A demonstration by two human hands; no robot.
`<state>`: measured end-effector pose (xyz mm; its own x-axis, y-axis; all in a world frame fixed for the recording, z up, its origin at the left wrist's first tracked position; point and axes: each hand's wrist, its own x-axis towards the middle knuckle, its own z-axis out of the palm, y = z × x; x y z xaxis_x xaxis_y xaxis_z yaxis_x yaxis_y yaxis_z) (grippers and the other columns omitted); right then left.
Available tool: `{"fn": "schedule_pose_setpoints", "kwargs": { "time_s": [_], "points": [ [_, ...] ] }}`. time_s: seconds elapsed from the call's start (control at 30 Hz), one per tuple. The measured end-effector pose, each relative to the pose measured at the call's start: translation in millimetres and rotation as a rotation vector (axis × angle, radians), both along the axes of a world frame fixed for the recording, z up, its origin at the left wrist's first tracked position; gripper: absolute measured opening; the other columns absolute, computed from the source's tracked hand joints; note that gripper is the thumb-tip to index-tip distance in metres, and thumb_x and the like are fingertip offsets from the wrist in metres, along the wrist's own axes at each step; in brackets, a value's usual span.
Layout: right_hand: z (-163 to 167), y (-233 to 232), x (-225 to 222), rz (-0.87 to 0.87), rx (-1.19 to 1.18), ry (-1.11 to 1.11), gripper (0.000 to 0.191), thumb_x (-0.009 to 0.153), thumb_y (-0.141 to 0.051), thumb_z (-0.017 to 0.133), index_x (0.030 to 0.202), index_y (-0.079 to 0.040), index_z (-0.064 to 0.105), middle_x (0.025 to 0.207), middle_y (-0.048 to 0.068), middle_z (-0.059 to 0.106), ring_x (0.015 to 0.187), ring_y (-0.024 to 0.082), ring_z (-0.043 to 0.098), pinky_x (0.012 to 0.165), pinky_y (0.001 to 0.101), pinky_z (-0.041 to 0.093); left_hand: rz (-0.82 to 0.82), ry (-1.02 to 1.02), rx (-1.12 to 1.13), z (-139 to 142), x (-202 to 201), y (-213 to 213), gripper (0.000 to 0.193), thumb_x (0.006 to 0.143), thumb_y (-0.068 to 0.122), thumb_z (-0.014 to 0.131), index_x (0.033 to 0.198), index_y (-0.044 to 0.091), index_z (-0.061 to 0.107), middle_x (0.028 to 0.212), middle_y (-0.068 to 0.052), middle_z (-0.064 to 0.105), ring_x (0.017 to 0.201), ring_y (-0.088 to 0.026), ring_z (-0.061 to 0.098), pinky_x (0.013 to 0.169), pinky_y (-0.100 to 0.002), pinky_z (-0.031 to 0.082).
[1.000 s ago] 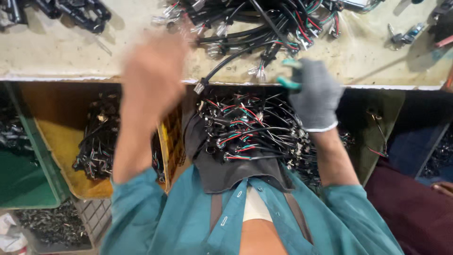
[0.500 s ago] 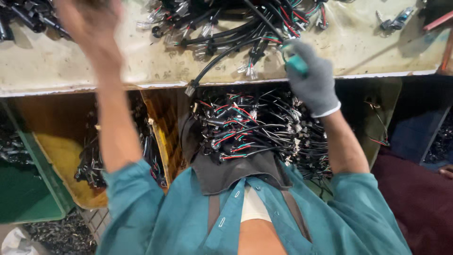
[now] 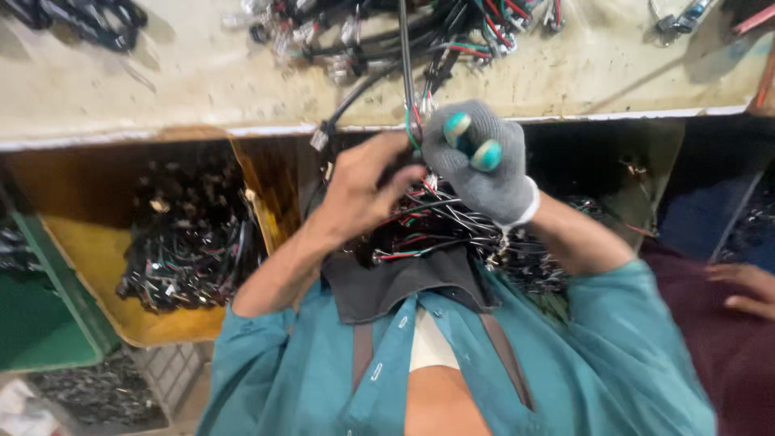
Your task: The person repeatedly picks up wire harnesses from a pile on a workbench, uses shears to cut the wires, and drops the cut pieces into a bin below. The process is continuous and repetitive throughout the clip.
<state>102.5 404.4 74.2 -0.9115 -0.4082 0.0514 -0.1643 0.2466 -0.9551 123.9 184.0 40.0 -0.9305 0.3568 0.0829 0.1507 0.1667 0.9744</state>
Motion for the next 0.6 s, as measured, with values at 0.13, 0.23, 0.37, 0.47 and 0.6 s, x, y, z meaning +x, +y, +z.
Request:
{"fn": "schedule_pose_setpoints", "kwargs": {
  "time_s": [0.13,0.23,0.37,0.47,0.6],
  "points": [
    [-21,2,38,-0.39,-0.411,-0.12,0.005,0.101,-0.007,0.062,0.099,-0.006,0.057,0.084,0.004,0.055,0.07,0.017,0.051,0.062,0.0325,0.043,-0.021,0.008,0.136,-11,11,-2,0.034,0.1,0.011,0.076,0.13,0.004,0.064,0.122,-0.012,0.074,0.11,-0.025,0.075,0.099,-0.034,0.057],
    [-23,-4,51,-0.529,-0.537,-0.172,0.008,0.098,-0.007,0.062,0.096,-0.005,0.054,0.079,0.005,0.05,0.065,0.016,0.047,0.059,0.0319,0.039,-0.1,-0.007,0.208,-7,15,1,0.037,0.097,0.013,0.076,0.131,0.002,0.063,0.122,-0.014,0.073,0.106,-0.023,0.074,0.095,-0.032,0.058],
    [-10,-18,31,-0.494,-0.428,-0.148,0.012,0.094,-0.007,0.062,0.092,-0.005,0.051,0.073,0.006,0.044,0.058,0.015,0.041,0.055,0.031,0.034,-0.116,0.007,0.22,19,9,11,0.045,0.099,0.017,0.076,0.14,0.005,0.059,0.122,-0.012,0.074,0.104,-0.022,0.076,0.095,-0.029,0.058],
    [6,-15,-5,-0.567,-0.35,-0.037,0.015,0.091,-0.007,0.062,0.09,-0.004,0.048,0.069,0.006,0.04,0.053,0.014,0.037,0.051,0.0304,0.03,-0.284,0.137,-0.015,27,3,17,0.063,0.101,0.017,0.072,0.156,0.007,0.045,0.116,-0.013,0.071,0.096,-0.026,0.074,0.086,-0.036,0.057],
    [10,3,-53,-0.332,0.221,0.437,0.023,0.091,0.001,0.07,0.111,-0.001,0.059,0.09,0.013,0.058,0.076,0.027,0.057,0.063,0.0388,0.045,-0.46,0.336,-0.732,19,9,5,0.073,0.096,0.014,0.065,0.163,0.022,0.037,0.092,-0.013,0.064,0.067,-0.03,0.068,0.058,-0.042,0.056]
  ]
}}
